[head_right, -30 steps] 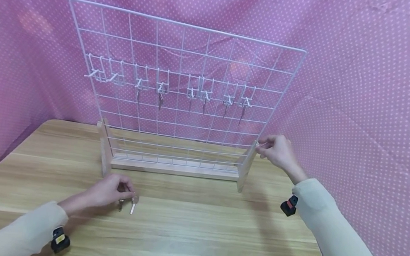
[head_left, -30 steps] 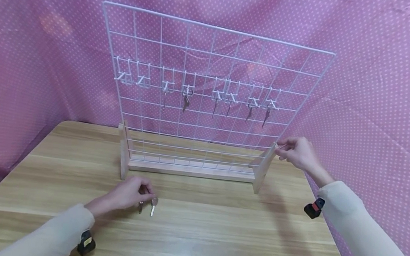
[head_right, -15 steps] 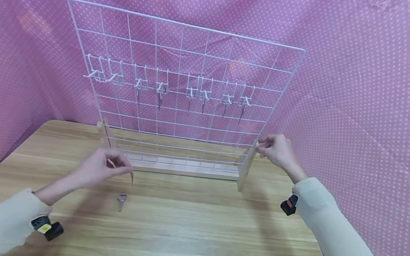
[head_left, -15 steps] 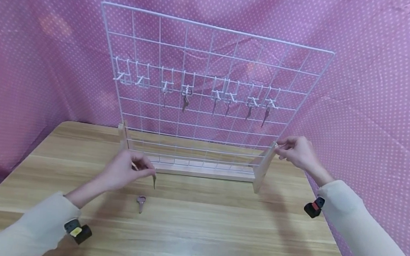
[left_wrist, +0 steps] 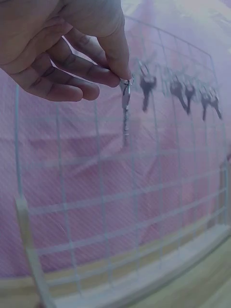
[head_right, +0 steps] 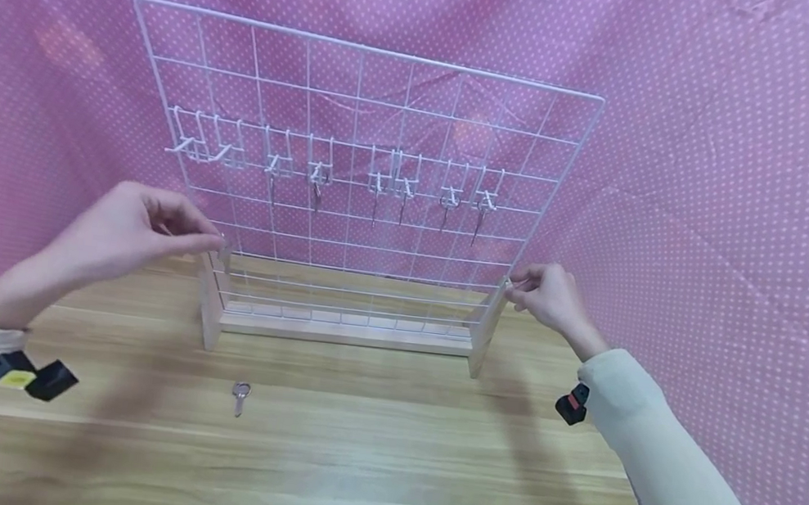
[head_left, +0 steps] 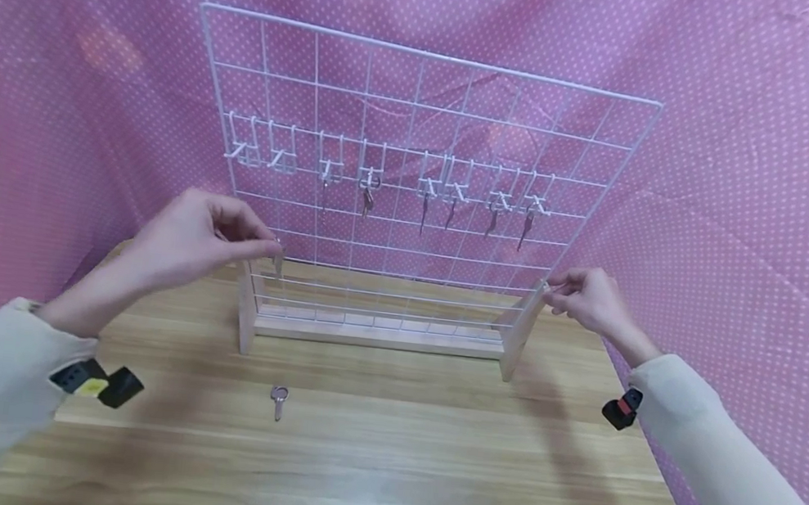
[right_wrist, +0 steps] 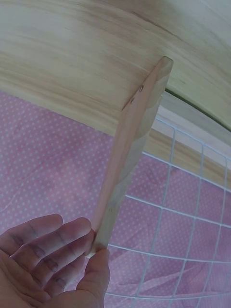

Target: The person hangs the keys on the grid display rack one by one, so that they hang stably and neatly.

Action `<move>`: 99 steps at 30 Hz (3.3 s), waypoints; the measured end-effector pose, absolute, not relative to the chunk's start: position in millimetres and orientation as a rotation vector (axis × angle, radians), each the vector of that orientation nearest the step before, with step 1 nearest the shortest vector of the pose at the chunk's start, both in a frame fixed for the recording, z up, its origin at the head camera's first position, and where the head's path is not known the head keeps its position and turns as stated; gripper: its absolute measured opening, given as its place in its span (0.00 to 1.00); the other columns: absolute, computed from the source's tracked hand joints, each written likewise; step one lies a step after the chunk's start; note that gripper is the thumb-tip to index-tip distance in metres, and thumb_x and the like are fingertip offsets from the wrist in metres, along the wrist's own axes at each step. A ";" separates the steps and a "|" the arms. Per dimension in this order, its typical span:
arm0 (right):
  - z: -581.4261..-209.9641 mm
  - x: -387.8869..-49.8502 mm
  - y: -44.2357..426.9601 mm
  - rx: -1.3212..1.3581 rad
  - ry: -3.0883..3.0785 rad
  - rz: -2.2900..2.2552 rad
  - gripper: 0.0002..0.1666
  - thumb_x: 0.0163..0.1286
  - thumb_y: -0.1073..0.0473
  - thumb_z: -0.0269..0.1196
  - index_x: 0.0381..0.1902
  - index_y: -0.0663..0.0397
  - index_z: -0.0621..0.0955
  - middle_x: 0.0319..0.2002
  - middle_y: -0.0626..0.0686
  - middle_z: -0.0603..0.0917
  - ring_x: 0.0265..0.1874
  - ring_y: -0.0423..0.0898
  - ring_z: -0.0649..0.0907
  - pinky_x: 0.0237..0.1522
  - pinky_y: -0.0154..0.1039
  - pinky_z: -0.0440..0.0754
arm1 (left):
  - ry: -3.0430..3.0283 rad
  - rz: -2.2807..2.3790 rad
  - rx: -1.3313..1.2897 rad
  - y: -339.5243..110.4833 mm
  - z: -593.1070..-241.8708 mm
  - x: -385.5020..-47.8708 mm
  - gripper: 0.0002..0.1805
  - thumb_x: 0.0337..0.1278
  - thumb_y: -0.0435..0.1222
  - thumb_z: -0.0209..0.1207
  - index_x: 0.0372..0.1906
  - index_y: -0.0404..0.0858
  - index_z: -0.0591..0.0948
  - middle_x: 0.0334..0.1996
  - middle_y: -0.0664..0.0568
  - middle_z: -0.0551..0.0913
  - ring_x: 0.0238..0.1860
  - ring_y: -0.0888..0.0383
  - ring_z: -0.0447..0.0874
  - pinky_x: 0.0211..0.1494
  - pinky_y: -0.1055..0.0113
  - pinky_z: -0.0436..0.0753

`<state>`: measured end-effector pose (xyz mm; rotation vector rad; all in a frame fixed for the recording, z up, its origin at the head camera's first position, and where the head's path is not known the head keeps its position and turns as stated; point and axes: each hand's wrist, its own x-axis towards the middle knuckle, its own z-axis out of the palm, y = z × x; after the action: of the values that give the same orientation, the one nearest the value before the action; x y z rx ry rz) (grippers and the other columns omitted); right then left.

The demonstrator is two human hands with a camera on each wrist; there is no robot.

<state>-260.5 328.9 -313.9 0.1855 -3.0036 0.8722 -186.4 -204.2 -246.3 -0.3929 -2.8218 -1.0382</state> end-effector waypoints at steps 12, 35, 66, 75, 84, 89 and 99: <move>-312.9 -260.2 328.7 0.179 -2.999 0.889 0.23 0.73 0.56 0.69 0.58 0.68 0.83 0.44 0.65 0.92 0.29 0.38 0.88 0.33 0.33 0.85 | -2.770 -0.887 -0.330 -209.3 -184.0 -196.6 0.16 0.63 0.52 0.72 0.45 0.46 0.91 0.34 0.58 0.90 0.31 0.61 0.79 0.34 0.68 0.75; -314.8 -260.2 326.8 0.179 -3.003 0.887 0.23 0.73 0.56 0.68 0.59 0.67 0.83 0.44 0.65 0.92 0.29 0.38 0.88 0.32 0.33 0.84 | -2.660 -0.819 -0.298 -210.2 -188.8 -211.4 0.15 0.65 0.48 0.70 0.48 0.43 0.91 0.43 0.45 0.93 0.29 0.68 0.79 0.31 0.72 0.75; -314.5 -255.0 328.4 0.183 -3.005 0.872 0.23 0.73 0.57 0.68 0.58 0.69 0.83 0.44 0.66 0.91 0.29 0.38 0.87 0.32 0.33 0.85 | -2.897 -1.049 -0.643 -203.7 -385.4 -183.4 0.06 0.60 0.36 0.73 0.40 0.39 0.90 0.30 0.57 0.88 0.29 0.64 0.78 0.31 0.73 0.78; -315.3 -255.9 327.7 0.183 -3.005 0.879 0.23 0.73 0.57 0.68 0.59 0.69 0.83 0.43 0.66 0.91 0.28 0.38 0.87 0.32 0.35 0.86 | -2.985 -1.078 -0.659 -202.0 -449.8 -186.8 0.07 0.59 0.34 0.73 0.41 0.37 0.90 0.30 0.58 0.88 0.30 0.67 0.79 0.33 0.74 0.78; -314.4 -256.9 326.9 0.184 -3.002 0.883 0.23 0.73 0.58 0.68 0.58 0.69 0.83 0.43 0.66 0.91 0.28 0.38 0.86 0.32 0.35 0.86 | -3.029 -1.122 -0.706 -201.3 -474.5 -188.4 0.06 0.56 0.35 0.75 0.37 0.43 0.89 0.29 0.61 0.88 0.31 0.68 0.81 0.37 0.74 0.80; -314.8 -256.8 327.3 0.186 -3.002 0.891 0.23 0.73 0.58 0.68 0.58 0.69 0.83 0.43 0.67 0.91 0.28 0.38 0.86 0.31 0.32 0.84 | -3.045 -1.084 -0.736 -199.4 -482.1 -189.7 0.06 0.56 0.35 0.75 0.37 0.44 0.89 0.31 0.62 0.88 0.33 0.70 0.81 0.40 0.73 0.80; -315.0 -255.9 326.8 0.198 -2.995 0.875 0.23 0.73 0.58 0.67 0.58 0.70 0.83 0.43 0.67 0.91 0.27 0.38 0.87 0.31 0.34 0.85 | -3.010 -1.116 -0.797 -201.5 -484.4 -185.5 0.04 0.56 0.34 0.75 0.34 0.43 0.89 0.30 0.61 0.86 0.32 0.72 0.78 0.38 0.74 0.79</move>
<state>-255.9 326.8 -315.0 0.1976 -2.9952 0.8751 -185.5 -201.5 -484.4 -0.7968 -3.0098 -1.1163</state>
